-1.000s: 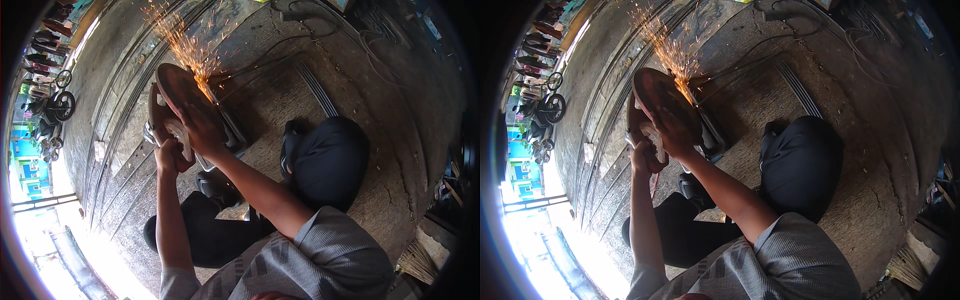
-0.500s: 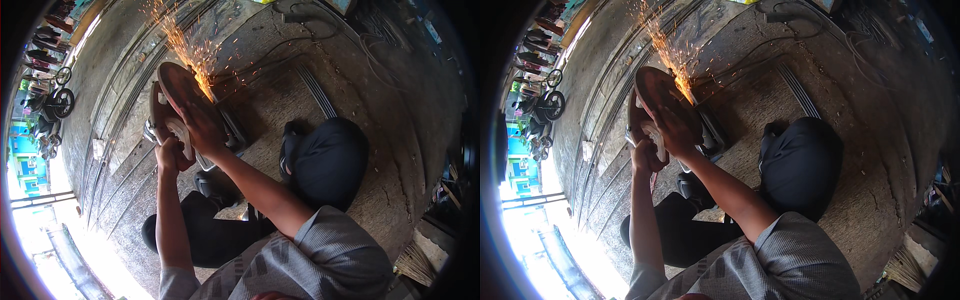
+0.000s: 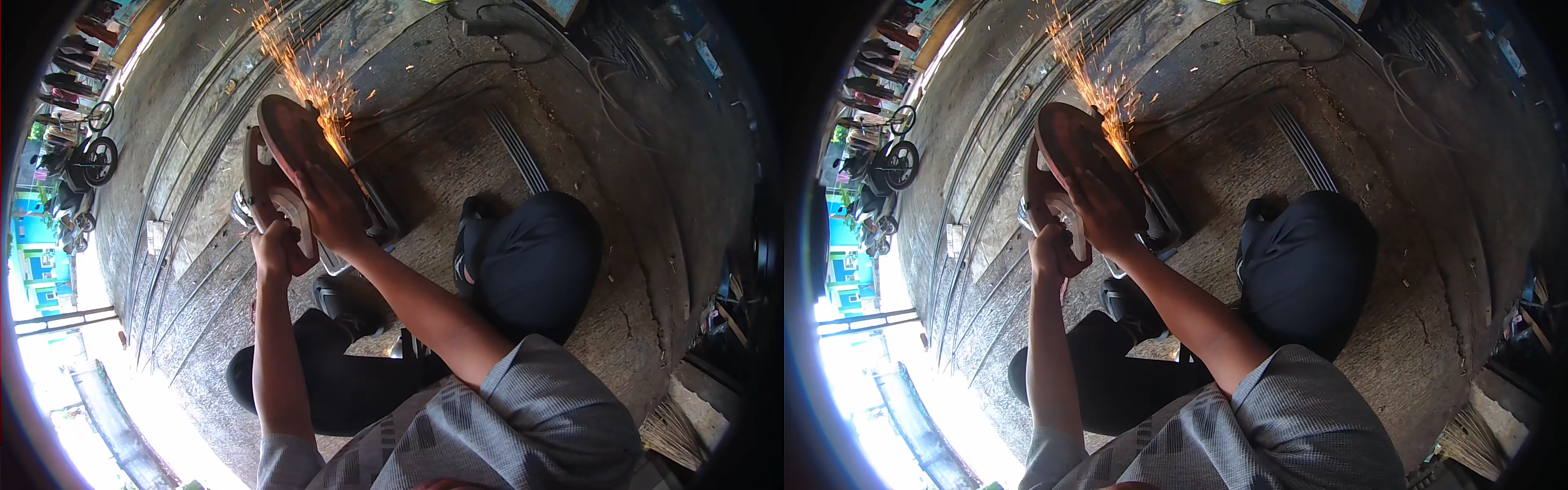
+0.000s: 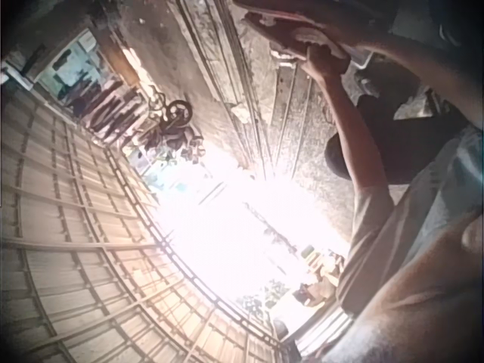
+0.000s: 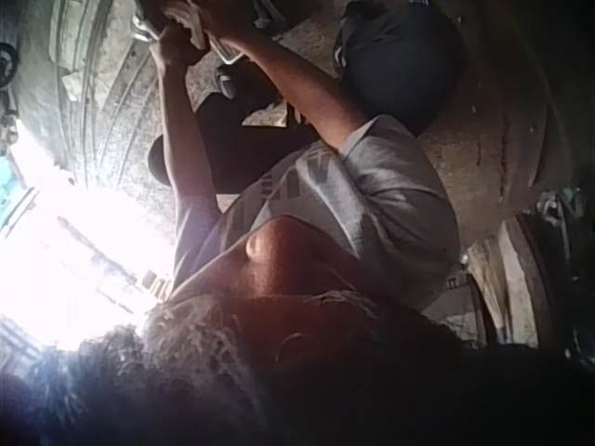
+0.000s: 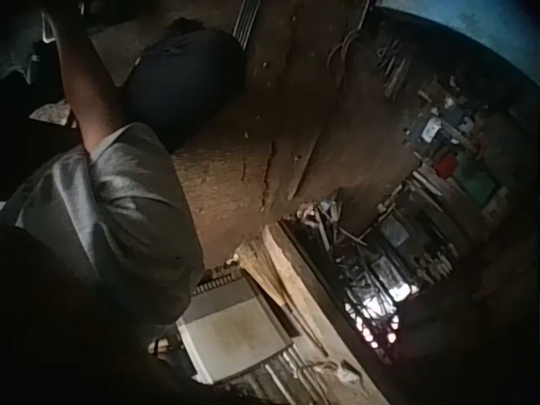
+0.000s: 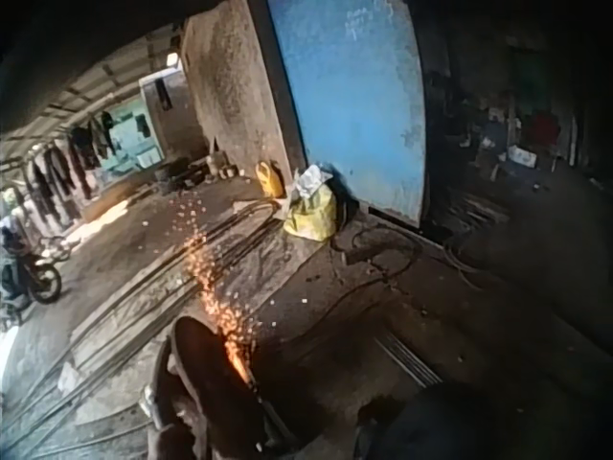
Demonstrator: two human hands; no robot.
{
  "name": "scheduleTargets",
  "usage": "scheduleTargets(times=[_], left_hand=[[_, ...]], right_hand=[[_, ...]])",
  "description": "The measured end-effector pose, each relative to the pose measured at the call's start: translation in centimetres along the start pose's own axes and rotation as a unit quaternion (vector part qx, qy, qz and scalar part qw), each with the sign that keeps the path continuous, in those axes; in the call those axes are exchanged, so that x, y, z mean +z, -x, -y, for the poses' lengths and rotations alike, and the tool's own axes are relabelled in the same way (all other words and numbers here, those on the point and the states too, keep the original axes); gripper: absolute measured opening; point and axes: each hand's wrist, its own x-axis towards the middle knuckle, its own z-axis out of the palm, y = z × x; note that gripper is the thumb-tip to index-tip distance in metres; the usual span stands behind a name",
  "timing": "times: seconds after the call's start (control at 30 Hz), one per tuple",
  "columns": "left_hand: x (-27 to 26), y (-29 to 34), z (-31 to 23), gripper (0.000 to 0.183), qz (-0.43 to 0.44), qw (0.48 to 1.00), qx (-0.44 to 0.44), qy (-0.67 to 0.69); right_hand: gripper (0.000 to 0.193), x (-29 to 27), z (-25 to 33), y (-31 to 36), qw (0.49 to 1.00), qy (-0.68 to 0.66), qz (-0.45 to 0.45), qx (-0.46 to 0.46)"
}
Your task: Measuring and cutting thin metal rods using a circular chop saw.
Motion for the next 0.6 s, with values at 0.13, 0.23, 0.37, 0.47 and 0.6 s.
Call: scheduleTargets(times=[0.13,0.23,0.37,0.47,0.6], left_hand=[[0.23,0.06,-0.11,0.032,0.0,1.0,0.001,-0.005],[0.51,0.26,-0.14,0.023,-0.024,0.999,0.024,0.003],[-0.03,-0.08,0.42,0.024,-0.02,1.0,0.02,0.005],[0.47,0.15,-0.13,0.032,-0.018,1.0,0.012,-0.015],[0.28,0.14,0.26,0.028,-0.016,1.0,0.012,-0.017]], right_hand=[[0.061,0.02,-0.09,0.02,1.0,0.004,-0.002,-0.001],[0.057,-0.03,-0.19,0.01,1.0,0.02,0.002,-0.009],[0.057,0.27,-0.25,0.19,1.0,0.025,0.006,-0.009],[0.058,-0.24,-0.22,-0.13,1.0,0.025,-0.011,-0.012],[0.06,-0.19,-0.19,0.17,1.0,0.026,-0.003,-0.013]])
